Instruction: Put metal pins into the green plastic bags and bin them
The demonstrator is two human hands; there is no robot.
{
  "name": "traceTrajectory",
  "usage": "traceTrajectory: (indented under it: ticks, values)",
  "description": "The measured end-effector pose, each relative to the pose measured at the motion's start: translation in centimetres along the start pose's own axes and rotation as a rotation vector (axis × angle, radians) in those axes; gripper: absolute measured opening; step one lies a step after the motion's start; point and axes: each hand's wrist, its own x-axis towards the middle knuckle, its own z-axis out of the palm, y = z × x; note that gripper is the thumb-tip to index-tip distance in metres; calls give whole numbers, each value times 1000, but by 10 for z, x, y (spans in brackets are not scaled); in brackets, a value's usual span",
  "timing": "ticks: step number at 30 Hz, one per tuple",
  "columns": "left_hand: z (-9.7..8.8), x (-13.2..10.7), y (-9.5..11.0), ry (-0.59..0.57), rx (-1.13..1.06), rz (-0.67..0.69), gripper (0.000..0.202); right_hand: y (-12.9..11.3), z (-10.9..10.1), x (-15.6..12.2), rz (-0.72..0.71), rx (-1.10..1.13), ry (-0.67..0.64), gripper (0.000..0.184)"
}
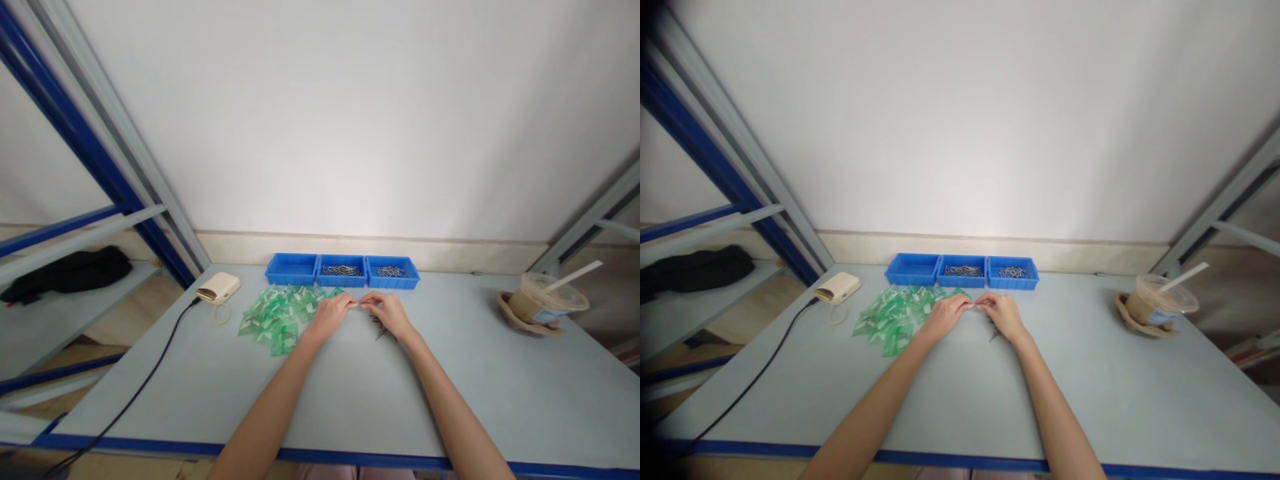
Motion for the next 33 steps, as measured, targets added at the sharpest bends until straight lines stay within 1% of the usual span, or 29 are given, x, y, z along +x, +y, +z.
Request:
traceTrajectory:
  ticks: [4,7,9,14,17,21,29,33]
  values:
    - [0,0,2,-4,20,-22,22,2,-1,-2,-19,-203,55,22]
    - [1,0,3,-2,41,-21,22,1,0,-3,-23,-263,50,27]
    - [0,0,3,-8,64,-15,24,0,0,-3,-40,-259,45,28]
    - [-3,0,3,-7,94,-7,28,1,0,-2,-89,-168,29,22]
    - [-2,-1,3,2,68,-19,27,1,0,-1,-74,-175,34,21]
    - [-1,-1,3,12,20,-38,21,-3,0,-2,-40,-193,11,26]
    - [-2,-1,5,-2,39,-74,26,-2,4,-2,-68,-172,11,18]
    - [-2,-1,4,4,-4,-48,25,-2,3,-3,-53,-212,27,23]
